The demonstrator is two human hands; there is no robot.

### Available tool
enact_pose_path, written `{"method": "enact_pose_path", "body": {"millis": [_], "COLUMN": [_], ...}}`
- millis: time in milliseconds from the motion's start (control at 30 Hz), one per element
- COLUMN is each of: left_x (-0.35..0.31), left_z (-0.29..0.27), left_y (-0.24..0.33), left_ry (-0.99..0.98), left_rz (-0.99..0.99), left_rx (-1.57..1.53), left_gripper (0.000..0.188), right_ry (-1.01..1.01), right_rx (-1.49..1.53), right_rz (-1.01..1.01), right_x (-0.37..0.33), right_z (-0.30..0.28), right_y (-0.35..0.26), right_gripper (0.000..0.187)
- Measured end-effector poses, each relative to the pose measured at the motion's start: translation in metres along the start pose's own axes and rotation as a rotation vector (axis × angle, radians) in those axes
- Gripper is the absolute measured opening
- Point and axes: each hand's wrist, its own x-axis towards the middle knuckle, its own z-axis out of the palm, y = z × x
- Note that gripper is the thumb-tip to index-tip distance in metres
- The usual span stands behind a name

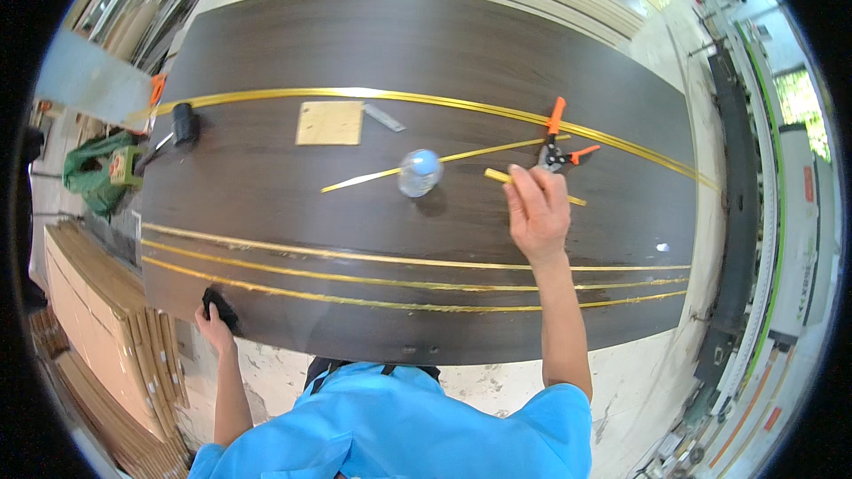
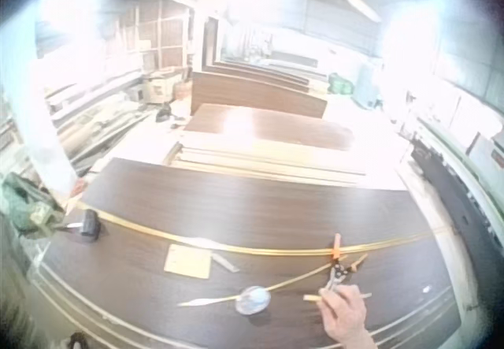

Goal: The person applies thin gold-colored wood veneer strips to a dark tabletop, using a water bottle to wet the surface and a rubber mallet to press the strips into place. They repeatedly wet, align, and tap the strips, occasionally wiping the surface with a cloth.

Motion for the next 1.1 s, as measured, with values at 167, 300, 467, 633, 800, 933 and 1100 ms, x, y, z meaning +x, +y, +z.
{"method": "enact_pose_path", "body": {"millis": [167, 300, 467, 633, 800, 933, 1100], "left_x": [0.029, 0.043, 0.022, 0.017, 0.034, 0.034, 0.029], "left_z": [-0.010, -0.029, -0.071, -0.104, -0.124, -0.120, -0.110], "left_y": [0.000, 0.004, 0.056, 0.116, 0.117, 0.104, 0.086], "left_ry": [0.030, -0.011, -0.254, -0.756, -0.737, -0.491, -0.226], "left_rz": [0.211, 0.099, -0.183, -0.375, -0.323, -0.011, 0.224], "left_rx": [-0.088, -0.355, -0.699, -1.432, -1.078, -0.734, -0.552], "left_gripper": [0.033, 0.028, 0.027, 0.039, 0.023, 0.017, 0.015], "right_ry": [-0.199, -0.514, -0.941, -1.207, -1.346, -1.305, -1.281], "right_rx": [0.277, 1.034, 1.240, 1.353, 1.197, 1.147, 1.085], "right_rz": [0.036, 0.673, 0.907, 0.931, 0.820, 0.807, 0.809], "right_x": [0.017, 0.015, 0.007, -0.002, -0.015, -0.039, -0.061], "right_z": [0.046, 0.102, 0.173, 0.218, 0.238, 0.251, 0.278], "right_y": [-0.146, -0.259, -0.385, -0.469, -0.497, -0.506, -0.519], "right_gripper": [0.022, 0.013, 0.023, 0.019, 0.020, 0.020, 0.018]}}
